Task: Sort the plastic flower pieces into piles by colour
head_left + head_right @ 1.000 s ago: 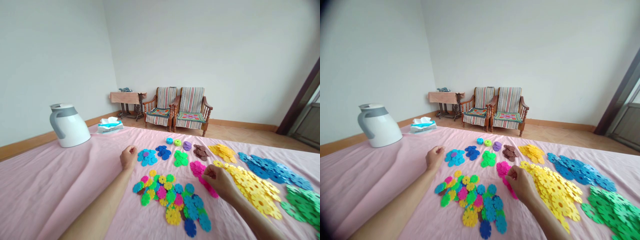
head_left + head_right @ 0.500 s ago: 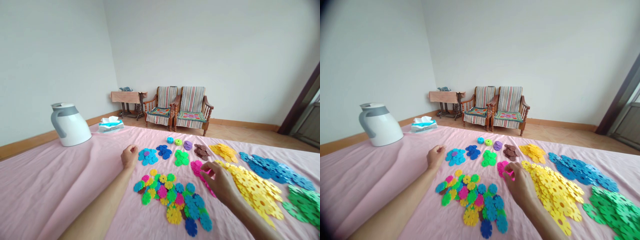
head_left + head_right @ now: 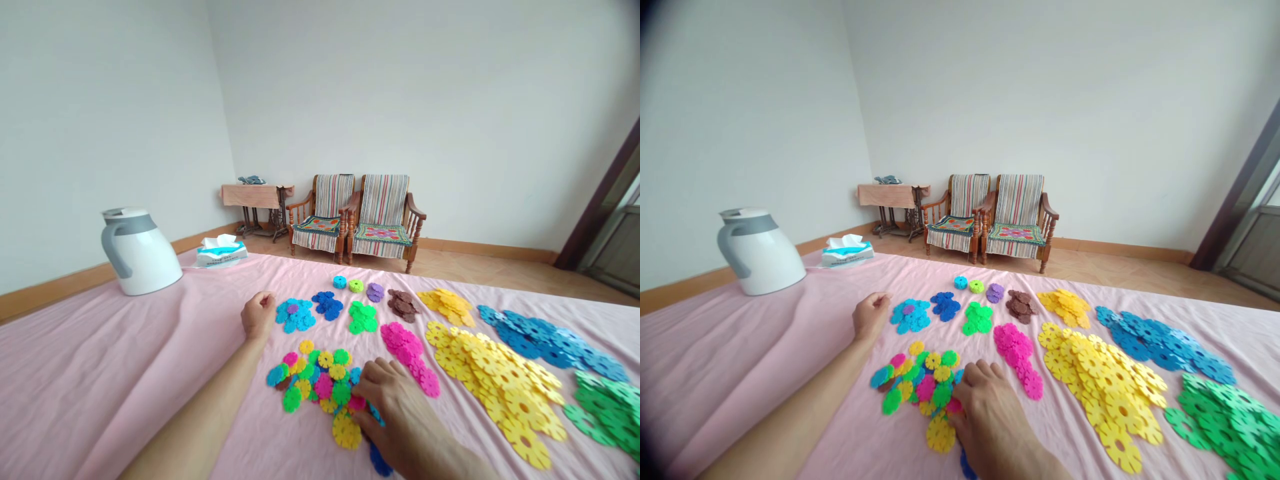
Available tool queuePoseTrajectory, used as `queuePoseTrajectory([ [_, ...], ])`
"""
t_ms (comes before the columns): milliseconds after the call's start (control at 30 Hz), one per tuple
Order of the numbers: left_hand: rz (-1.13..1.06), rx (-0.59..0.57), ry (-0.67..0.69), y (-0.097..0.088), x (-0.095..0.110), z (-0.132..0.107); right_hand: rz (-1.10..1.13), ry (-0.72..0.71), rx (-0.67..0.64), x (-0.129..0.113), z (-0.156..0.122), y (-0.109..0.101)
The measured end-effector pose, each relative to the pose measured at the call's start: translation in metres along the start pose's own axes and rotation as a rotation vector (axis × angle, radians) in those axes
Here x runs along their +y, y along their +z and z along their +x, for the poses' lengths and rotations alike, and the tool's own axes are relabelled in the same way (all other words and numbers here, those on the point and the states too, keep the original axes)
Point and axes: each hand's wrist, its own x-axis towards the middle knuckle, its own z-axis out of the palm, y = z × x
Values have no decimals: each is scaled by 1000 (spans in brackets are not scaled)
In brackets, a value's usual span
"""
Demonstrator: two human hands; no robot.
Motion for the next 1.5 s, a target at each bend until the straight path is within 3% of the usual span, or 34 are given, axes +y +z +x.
queuePoseTrajectory([
  [100, 3, -1, -1, 0, 0, 0, -85, -47, -15, -5, 1, -1],
  [200, 3, -3, -3, -1, 1, 0, -71, -45, 68, 1, 3, 0],
  [400, -6, -6, -8, -2, 2, -2, 102, 259, 315, 67, 11, 1],
  [500, -10, -7, -7, -2, 3, -2, 76, 365, 304, 99, 12, 4],
  [633, -10, -4, -3, -1, 3, -2, 40, 355, 283, 116, 12, 8],
  [800, -5, -9, 0, -1, 2, -1, -38, 325, 343, 107, 10, 4],
  [967, -7, -10, 3, -1, 1, -1, 97, 196, 230, 74, 7, 6],
  [1100, -17, -8, 0, -1, 1, -1, 94, 198, 151, 56, 5, 10],
  [1500, -20, -12, -3, 0, 1, -1, 147, 211, 183, 61, 6, 17],
])
